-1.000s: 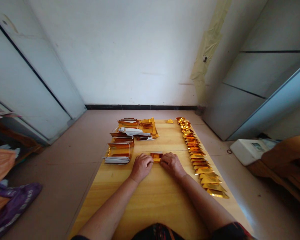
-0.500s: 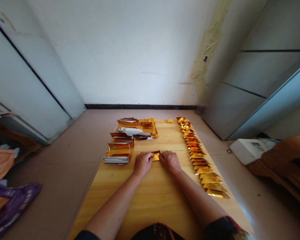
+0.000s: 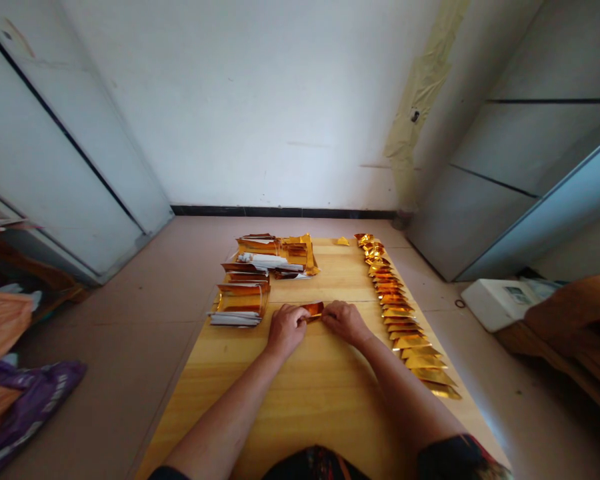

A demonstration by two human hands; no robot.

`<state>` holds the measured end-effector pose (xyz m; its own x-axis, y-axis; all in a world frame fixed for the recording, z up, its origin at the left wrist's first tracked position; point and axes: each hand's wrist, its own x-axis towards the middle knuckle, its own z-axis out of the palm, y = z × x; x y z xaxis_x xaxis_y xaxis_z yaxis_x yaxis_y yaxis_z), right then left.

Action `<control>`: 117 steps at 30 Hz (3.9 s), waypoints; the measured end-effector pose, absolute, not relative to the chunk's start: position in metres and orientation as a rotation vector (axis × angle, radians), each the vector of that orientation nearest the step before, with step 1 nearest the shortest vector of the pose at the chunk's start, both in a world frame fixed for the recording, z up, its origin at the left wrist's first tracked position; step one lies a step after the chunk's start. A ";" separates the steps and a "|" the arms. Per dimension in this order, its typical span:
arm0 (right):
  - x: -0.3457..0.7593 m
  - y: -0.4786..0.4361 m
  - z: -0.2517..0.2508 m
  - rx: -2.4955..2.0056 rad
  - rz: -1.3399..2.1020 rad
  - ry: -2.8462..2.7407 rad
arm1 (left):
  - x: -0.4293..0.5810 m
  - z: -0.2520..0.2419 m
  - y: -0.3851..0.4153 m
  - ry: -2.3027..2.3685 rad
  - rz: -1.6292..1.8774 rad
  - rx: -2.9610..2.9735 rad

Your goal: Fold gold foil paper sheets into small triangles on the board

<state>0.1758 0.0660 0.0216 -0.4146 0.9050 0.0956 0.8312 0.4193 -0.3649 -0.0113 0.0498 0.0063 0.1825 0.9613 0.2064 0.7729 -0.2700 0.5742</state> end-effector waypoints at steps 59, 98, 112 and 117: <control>0.142 0.067 0.034 -2.067 0.120 -2.379 | -0.002 0.021 0.055 1.971 0.300 2.305; 0.150 0.061 0.024 -1.844 0.249 -2.269 | -0.018 0.016 0.027 1.507 0.413 2.691; 0.133 0.060 0.030 -2.130 0.345 -2.055 | -0.014 0.020 0.024 1.596 0.431 2.608; 0.137 0.064 0.032 -2.183 0.428 -2.001 | -0.013 0.020 0.024 1.595 0.446 2.608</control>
